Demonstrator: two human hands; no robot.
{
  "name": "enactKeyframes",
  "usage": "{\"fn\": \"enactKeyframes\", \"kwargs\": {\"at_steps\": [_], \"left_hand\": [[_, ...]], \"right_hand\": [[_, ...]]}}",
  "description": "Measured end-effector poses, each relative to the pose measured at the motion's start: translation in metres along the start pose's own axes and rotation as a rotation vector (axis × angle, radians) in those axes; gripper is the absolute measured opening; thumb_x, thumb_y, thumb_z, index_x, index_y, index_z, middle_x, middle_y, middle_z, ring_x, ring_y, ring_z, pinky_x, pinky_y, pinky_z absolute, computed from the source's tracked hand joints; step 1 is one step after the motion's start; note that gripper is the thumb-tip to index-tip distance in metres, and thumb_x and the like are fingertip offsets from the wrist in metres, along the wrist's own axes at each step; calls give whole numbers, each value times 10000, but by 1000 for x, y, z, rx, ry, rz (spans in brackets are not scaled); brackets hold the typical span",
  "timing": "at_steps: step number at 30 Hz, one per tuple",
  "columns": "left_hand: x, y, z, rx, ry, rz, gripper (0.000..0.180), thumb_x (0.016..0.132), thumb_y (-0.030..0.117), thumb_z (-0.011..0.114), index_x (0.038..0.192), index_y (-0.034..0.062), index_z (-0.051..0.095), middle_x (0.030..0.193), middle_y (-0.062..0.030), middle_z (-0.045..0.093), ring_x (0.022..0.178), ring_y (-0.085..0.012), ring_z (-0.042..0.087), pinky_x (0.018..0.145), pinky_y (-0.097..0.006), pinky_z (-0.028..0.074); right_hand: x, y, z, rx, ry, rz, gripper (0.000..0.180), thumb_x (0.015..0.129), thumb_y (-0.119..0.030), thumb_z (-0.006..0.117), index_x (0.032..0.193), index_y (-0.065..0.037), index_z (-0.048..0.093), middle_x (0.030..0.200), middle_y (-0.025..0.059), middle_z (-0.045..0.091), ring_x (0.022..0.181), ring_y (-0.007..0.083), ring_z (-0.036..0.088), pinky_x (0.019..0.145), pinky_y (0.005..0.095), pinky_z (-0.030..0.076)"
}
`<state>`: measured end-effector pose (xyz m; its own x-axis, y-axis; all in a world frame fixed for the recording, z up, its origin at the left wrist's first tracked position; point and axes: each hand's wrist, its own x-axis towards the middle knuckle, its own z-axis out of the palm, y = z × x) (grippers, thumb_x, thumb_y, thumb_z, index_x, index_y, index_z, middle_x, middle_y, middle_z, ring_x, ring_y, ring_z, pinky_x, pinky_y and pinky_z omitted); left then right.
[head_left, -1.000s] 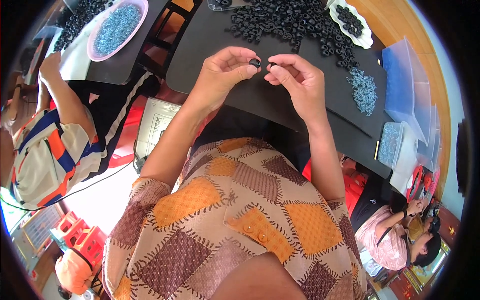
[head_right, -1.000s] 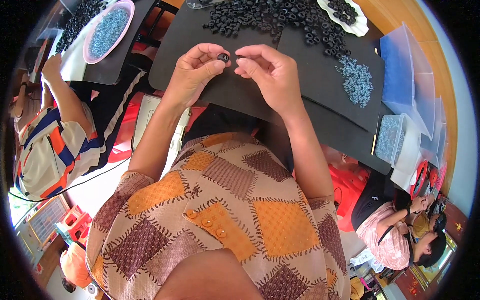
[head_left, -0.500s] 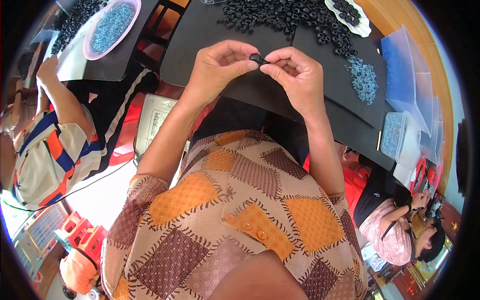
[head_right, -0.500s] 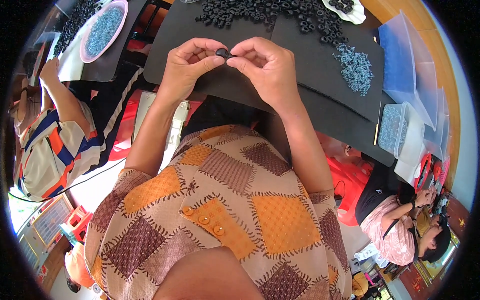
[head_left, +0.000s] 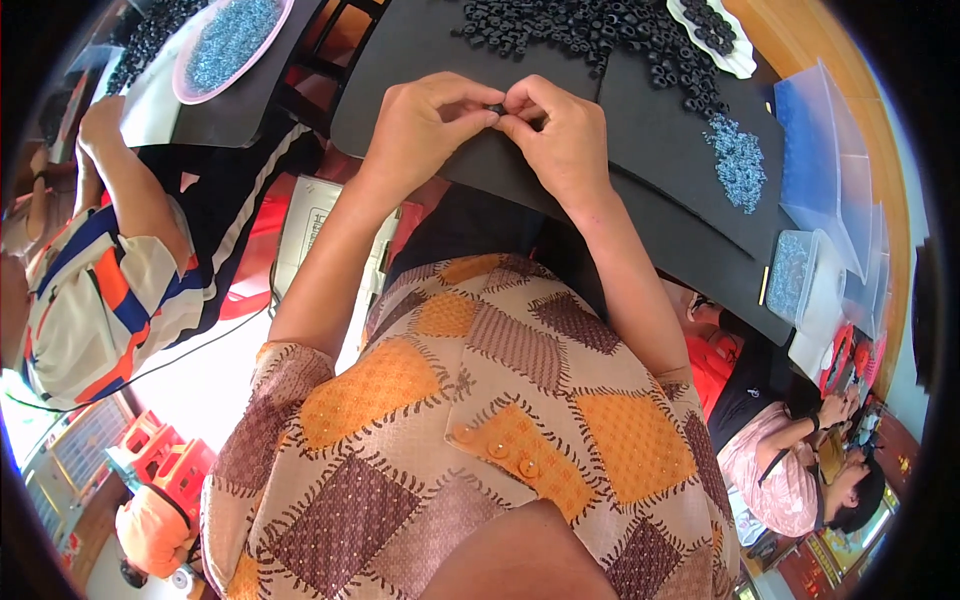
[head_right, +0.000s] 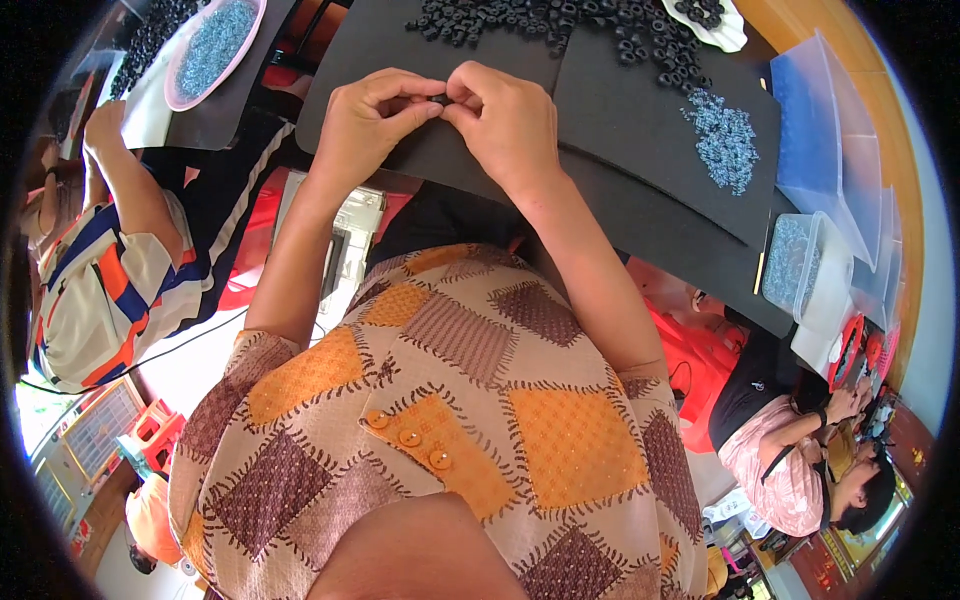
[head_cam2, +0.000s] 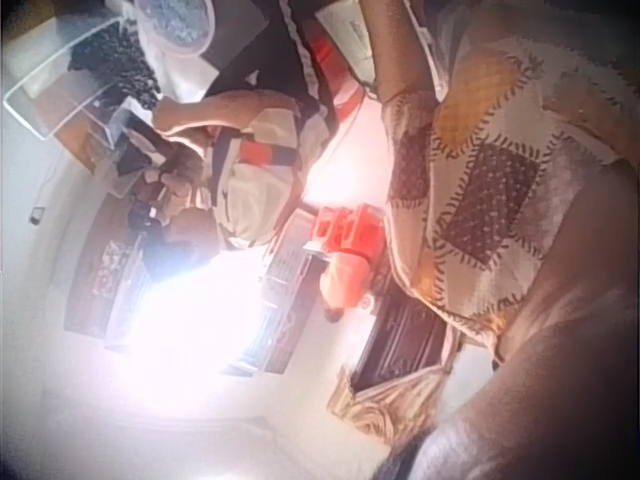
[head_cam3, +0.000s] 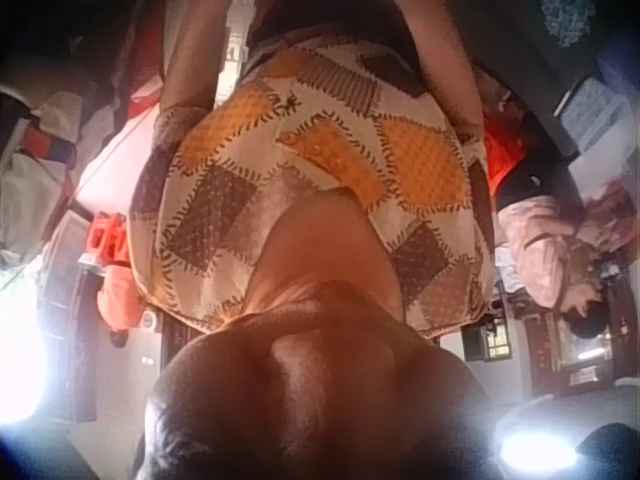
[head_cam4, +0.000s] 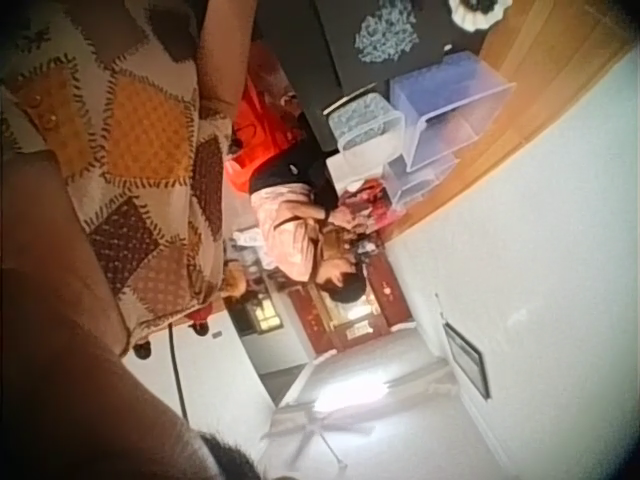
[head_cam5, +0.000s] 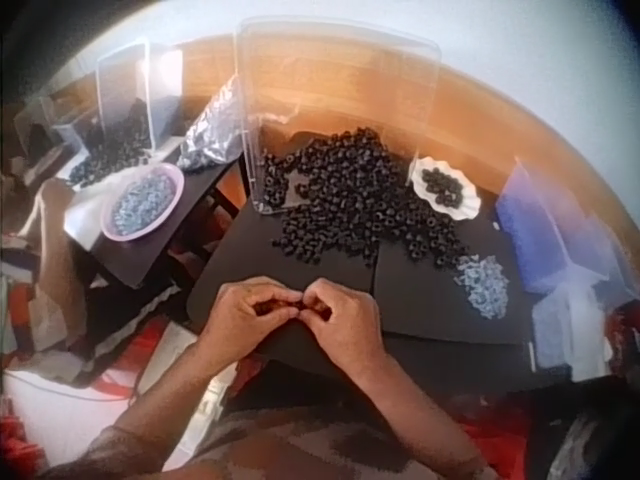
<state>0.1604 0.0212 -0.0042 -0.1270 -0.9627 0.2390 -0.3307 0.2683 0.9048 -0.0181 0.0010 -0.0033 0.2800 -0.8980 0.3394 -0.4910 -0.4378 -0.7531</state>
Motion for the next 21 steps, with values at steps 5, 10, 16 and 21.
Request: {"fn": "enactKeyframes", "kwargs": {"at_steps": [5, 10, 16, 21], "left_hand": [[-2, -4, -1, 11, 63, -78, 167, 834, 30, 758, 995, -1, 726, 898, -28, 719, 793, -61, 658, 731, -223, 538], [-3, -3, -1, 81, 36, -14, 179, 825, 36, 763, 998, 13, 725, 851, -45, 722, 763, -64, 663, 711, -225, 544], [-2, -4, 1, 125, 37, 1, 179, 829, 31, 754, 1005, 11, 727, 845, -37, 720, 757, -55, 651, 712, -216, 539], [-2, -5, 2, 66, 30, -28, 191, 833, 28, 751, 1021, 6, 725, 864, -30, 724, 764, -53, 649, 719, -212, 539]], "right_hand": [[2, -5, 4, -81, -61, -12, 144, 777, -20, 739, 867, -60, 634, 804, 98, 713, 762, 256, 719, 675, 335, 560], [0, -3, -1, 29, -65, 7, 175, 812, -21, 704, 951, -72, 610, 852, 91, 725, 829, 268, 726, 687, 360, 562], [0, -5, -3, -84, -90, -23, 178, 815, -9, 681, 959, -88, 612, 878, 79, 731, 830, 254, 727, 693, 358, 565], [-2, -7, 0, -64, -51, 5, 183, 799, -8, 688, 945, -95, 620, 853, 64, 732, 809, 247, 728, 686, 356, 565]]}}
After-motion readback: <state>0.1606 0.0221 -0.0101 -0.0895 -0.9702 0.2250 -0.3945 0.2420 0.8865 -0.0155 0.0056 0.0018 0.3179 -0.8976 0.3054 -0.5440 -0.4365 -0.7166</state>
